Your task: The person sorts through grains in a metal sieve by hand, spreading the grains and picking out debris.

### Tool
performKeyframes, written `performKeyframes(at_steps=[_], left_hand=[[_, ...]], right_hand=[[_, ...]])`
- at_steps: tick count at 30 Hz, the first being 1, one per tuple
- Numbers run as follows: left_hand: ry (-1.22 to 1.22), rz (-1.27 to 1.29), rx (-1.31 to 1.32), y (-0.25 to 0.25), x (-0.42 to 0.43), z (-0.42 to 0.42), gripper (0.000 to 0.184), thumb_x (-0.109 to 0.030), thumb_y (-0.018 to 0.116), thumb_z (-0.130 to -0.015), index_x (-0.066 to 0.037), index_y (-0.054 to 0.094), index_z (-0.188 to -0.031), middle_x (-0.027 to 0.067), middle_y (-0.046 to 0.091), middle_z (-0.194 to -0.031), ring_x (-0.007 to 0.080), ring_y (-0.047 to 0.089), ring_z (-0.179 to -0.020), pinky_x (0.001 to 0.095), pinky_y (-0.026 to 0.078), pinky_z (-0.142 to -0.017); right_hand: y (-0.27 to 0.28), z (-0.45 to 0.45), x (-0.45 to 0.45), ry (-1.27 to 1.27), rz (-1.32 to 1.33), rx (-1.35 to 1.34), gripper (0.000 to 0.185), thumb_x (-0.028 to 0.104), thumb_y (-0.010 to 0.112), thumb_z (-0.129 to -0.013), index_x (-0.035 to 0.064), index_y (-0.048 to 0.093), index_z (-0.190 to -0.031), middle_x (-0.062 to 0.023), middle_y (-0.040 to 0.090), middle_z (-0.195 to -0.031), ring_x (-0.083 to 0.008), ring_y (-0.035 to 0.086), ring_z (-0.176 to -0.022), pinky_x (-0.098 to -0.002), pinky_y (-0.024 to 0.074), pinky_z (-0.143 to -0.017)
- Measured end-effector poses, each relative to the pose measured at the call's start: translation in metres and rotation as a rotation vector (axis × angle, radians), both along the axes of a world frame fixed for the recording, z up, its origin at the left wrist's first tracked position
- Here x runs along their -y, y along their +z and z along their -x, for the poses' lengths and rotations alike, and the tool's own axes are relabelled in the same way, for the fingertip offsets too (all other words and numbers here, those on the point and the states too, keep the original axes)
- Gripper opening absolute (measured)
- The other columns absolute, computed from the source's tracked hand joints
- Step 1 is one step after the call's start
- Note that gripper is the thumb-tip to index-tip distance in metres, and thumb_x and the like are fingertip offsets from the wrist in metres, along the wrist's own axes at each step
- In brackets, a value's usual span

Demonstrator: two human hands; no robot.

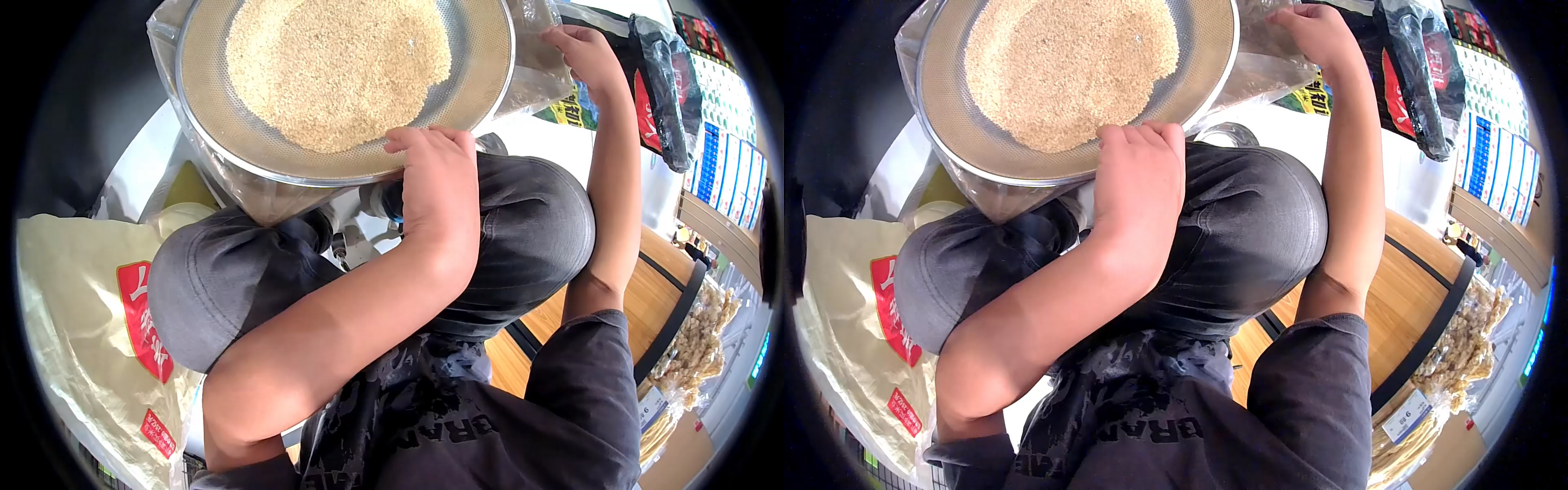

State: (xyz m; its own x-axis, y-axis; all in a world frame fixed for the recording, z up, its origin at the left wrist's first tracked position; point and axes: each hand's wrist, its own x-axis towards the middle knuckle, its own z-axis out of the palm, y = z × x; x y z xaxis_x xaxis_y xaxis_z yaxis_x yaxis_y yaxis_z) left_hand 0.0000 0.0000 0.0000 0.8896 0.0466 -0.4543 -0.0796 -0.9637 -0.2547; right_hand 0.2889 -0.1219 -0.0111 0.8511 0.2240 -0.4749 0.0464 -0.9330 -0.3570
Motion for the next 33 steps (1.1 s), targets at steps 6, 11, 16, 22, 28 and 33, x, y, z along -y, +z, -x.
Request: performKeyframes(at_steps=[6,11,16,22,28,33], left_hand=[[0.017,0.023,0.002,-0.003,0.002,0.002,0.039,-0.021,0.060,-0.096,-0.001,0.054,-0.130,0.0076,0.071,-0.108,0.0200,0.067,-0.102,0.0375,0.044,-0.093],[0.068,0.013,0.070,-0.005,0.006,0.002,0.039,-0.019,0.059,-0.095,-0.002,0.055,-0.130,0.0080,0.070,-0.105,0.0219,0.067,-0.100,0.0418,0.044,-0.094],[0.068,0.030,0.052,-0.007,0.005,0.002,0.039,-0.018,0.056,-0.096,-0.001,0.053,-0.131,0.0100,0.070,-0.097,0.0244,0.069,-0.091,0.0454,0.044,-0.096],[0.069,0.041,0.018,-0.008,0.006,0.000,0.037,-0.018,0.054,-0.098,0.000,0.052,-0.131,0.0110,0.071,-0.099,0.0260,0.069,-0.092,0.0481,0.043,-0.099],[0.064,0.053,0.031,-0.008,0.008,0.001,0.038,-0.019,0.053,-0.099,0.000,0.052,-0.132,0.0118,0.071,-0.100,0.0277,0.068,-0.093,0.0489,0.043,-0.099],[0.072,0.061,0.041,-0.007,0.007,0.002,0.040,-0.020,0.053,-0.098,0.000,0.052,-0.133,0.0115,0.071,-0.102,0.0284,0.067,-0.096,0.0490,0.043,-0.098]], right_hand=[[-0.005,0.004,-0.001,0.249,-0.095,0.261,0.028,0.024,0.064,-0.096,0.0024,0.076,-0.109,-0.0005,0.070,-0.093,-0.0107,0.062,-0.083,-0.0241,0.0468,-0.080],[0.022,0.063,-0.063,0.311,-0.389,-0.109,0.022,0.018,0.060,-0.102,0.0042,0.069,-0.118,-0.0030,0.072,-0.097,-0.0104,0.065,-0.085,-0.0242,0.0527,-0.077],[-0.017,0.112,-0.120,0.635,-0.286,-0.634,0.023,0.015,0.058,-0.100,0.0053,0.068,-0.118,-0.0035,0.071,-0.099,-0.0108,0.066,-0.080,-0.0247,0.0546,-0.071],[-0.061,0.134,-0.141,0.587,-0.114,-1.019,0.025,0.011,0.054,-0.100,0.0021,0.065,-0.121,-0.0076,0.071,-0.106,-0.0151,0.069,-0.087,-0.0267,0.0576,-0.077],[-0.078,0.122,-0.149,0.252,-0.560,-0.759,0.024,0.014,0.058,-0.102,0.0035,0.065,-0.123,-0.0063,0.070,-0.106,-0.0142,0.067,-0.095,-0.0280,0.0562,-0.084],[-0.087,0.102,-0.143,0.088,-0.669,-0.623,0.019,0.011,0.059,-0.103,0.0020,0.065,-0.118,-0.0078,0.071,-0.101,-0.0156,0.067,-0.090,-0.0302,0.0569,-0.079]])
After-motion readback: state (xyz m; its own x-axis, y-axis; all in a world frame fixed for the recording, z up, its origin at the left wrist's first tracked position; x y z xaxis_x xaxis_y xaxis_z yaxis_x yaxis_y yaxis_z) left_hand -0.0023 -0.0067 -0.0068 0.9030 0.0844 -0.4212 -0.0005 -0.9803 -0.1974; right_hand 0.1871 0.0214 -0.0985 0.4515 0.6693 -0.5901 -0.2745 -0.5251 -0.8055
